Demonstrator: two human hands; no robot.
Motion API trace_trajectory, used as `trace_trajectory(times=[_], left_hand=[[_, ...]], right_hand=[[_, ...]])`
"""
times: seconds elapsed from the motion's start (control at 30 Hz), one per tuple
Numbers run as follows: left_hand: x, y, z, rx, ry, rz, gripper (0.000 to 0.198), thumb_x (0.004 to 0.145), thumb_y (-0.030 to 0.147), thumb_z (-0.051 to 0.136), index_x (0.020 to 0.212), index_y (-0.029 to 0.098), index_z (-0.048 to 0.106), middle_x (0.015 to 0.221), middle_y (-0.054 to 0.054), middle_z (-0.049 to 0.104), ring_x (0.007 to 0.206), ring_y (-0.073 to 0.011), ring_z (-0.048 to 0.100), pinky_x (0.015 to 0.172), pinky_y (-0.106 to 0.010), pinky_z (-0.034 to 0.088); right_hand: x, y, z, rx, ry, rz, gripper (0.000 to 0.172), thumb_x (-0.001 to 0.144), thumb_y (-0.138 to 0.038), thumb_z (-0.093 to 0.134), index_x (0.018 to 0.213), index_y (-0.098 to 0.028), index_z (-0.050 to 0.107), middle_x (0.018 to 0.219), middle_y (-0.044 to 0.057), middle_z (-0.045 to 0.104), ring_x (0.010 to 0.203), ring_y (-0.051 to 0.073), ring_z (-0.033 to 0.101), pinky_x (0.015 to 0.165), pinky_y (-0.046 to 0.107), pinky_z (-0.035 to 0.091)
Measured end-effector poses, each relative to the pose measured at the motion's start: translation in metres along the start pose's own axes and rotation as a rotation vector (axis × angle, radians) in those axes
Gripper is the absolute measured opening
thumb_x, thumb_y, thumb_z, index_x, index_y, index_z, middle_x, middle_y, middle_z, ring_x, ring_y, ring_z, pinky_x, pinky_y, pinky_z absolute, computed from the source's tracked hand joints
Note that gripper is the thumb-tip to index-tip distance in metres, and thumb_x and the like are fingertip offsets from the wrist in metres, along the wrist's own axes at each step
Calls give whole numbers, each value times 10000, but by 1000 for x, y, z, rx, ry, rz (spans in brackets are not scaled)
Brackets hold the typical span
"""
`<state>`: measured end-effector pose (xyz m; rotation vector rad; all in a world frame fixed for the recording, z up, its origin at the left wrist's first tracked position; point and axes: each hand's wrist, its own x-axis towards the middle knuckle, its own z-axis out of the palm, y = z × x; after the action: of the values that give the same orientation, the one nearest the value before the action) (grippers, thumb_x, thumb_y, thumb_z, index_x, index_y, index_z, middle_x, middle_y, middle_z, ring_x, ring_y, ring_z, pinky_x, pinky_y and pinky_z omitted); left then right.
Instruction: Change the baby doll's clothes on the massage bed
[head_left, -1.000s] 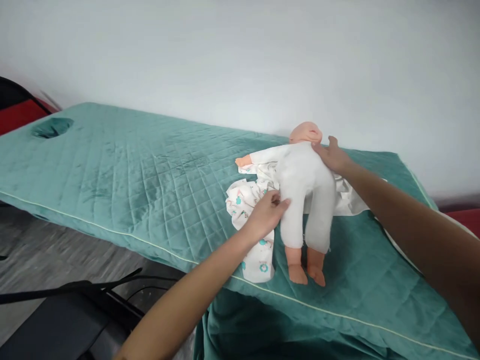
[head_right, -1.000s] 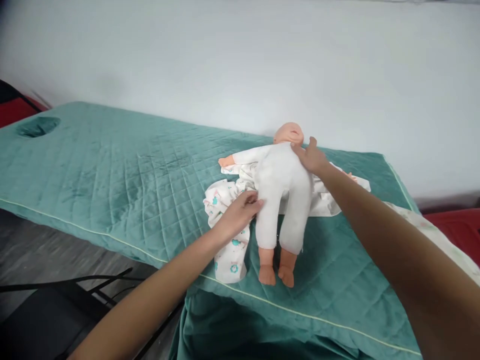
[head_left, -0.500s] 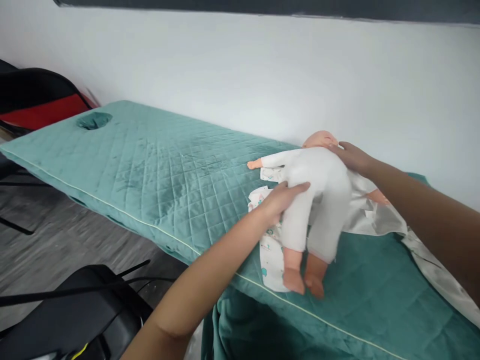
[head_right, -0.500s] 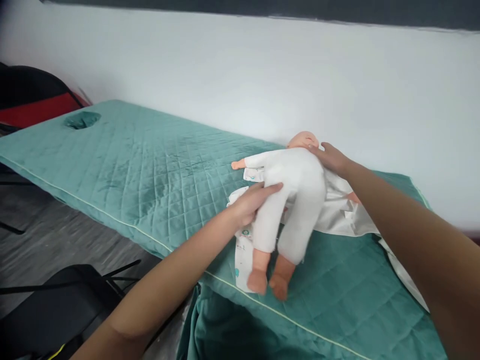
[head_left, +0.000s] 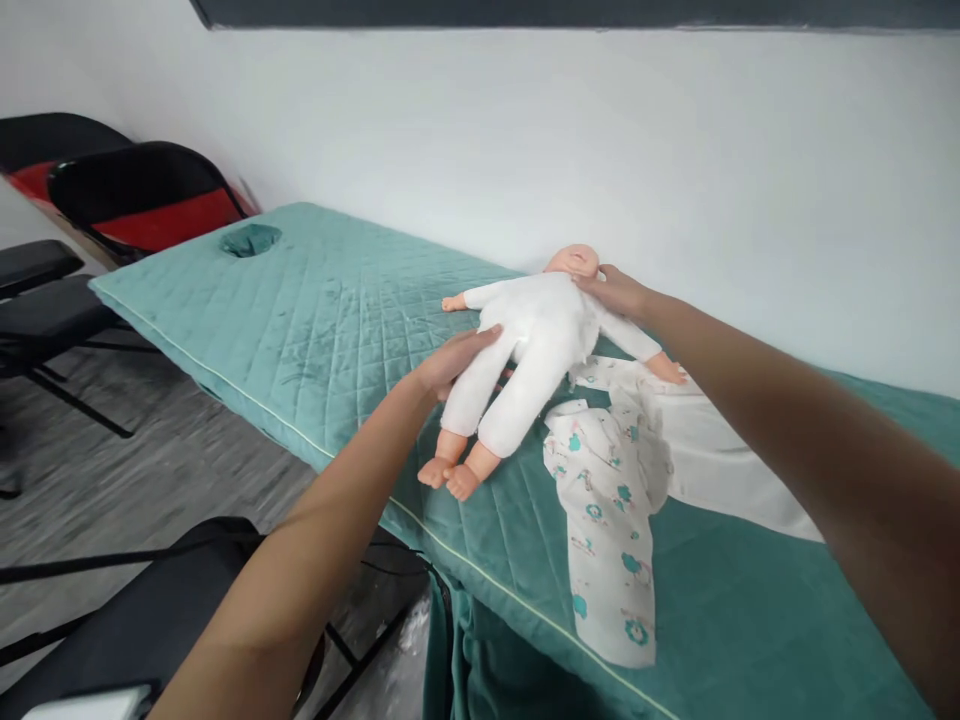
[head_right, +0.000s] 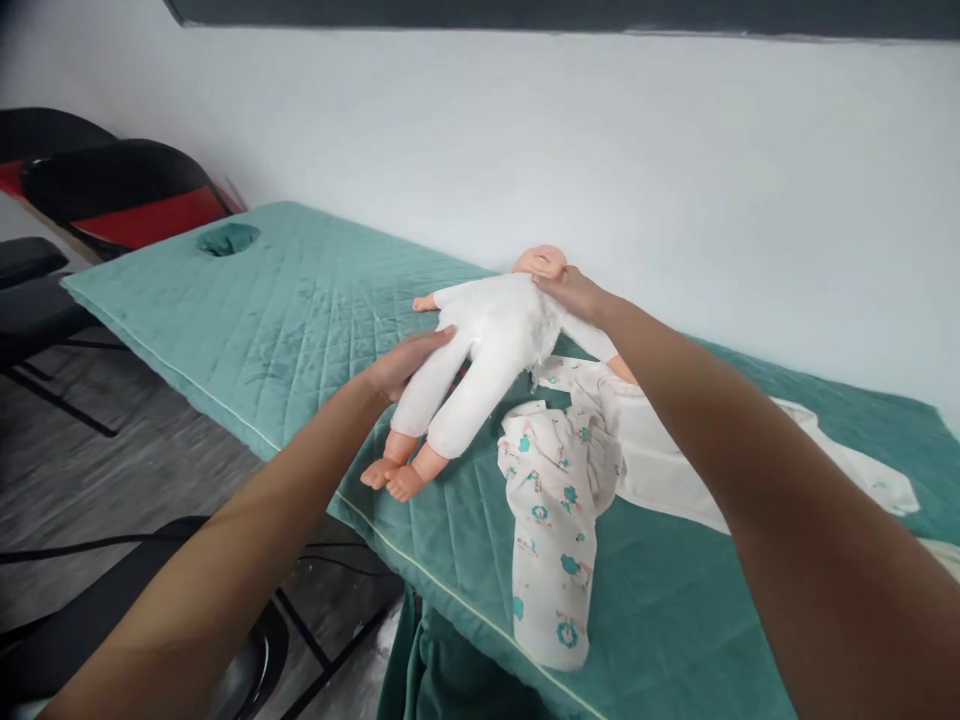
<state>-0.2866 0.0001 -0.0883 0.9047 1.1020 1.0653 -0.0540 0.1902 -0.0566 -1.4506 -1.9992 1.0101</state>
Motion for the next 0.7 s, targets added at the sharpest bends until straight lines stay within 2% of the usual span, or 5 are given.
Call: trace_trajectory(times=[0.2, 0.3, 0.4, 0.57, 0.7], left_hand=[[24, -13, -23, 45, 44, -24, 585, 814, 583, 618, 1178, 125, 628, 838, -106, 724, 930, -303, 691, 764, -439, 576], [28, -17, -25, 76, 29, -38, 556, 898, 540, 545, 1204, 78, 586, 857, -92, 724, 921, -254, 676, 780, -396, 558], [18, -14, -20, 215, 183, 12, 502, 963, 472, 495, 1208, 40, 567, 950, -105, 713, 895, -203, 654, 833, -400, 529], [-34, -22, 28, 627, 703, 544, 242, 935, 328, 551, 1083, 153, 627, 1144, -72, 671, 1075, -198, 617, 968, -356, 500], [-64, -60, 92, 872, 417, 596, 265, 934, 342, 554, 1148, 195, 607, 1132, -71, 671, 1047, -208, 632, 970, -378, 504]], right_hand=[[30, -1, 23, 19, -7, -151, 706, 861, -544, 682, 1400, -136, 476, 1430, 171, 524, 1326, 350, 494, 1136, 464, 406], [32, 20, 17, -54, -15, -63, 957, 816, -674, 660, 1521, -137, 300, 1495, 183, 448, 1354, 350, 460, 1133, 449, 410], [16, 54, -4, -147, 17, 51, 926, 879, -709, 533, 1535, -135, 222, 1371, 180, 570, 1239, 312, 562, 1066, 428, 458], [-54, 113, -58, -524, 42, 196, 525, 941, -634, 456, 1107, -150, 572, 965, 153, 689, 923, 313, 644, 866, 444, 496], [-118, 139, -97, -724, -40, 139, 391, 909, -566, 555, 885, -179, 609, 877, 155, 661, 831, 304, 613, 784, 449, 479]])
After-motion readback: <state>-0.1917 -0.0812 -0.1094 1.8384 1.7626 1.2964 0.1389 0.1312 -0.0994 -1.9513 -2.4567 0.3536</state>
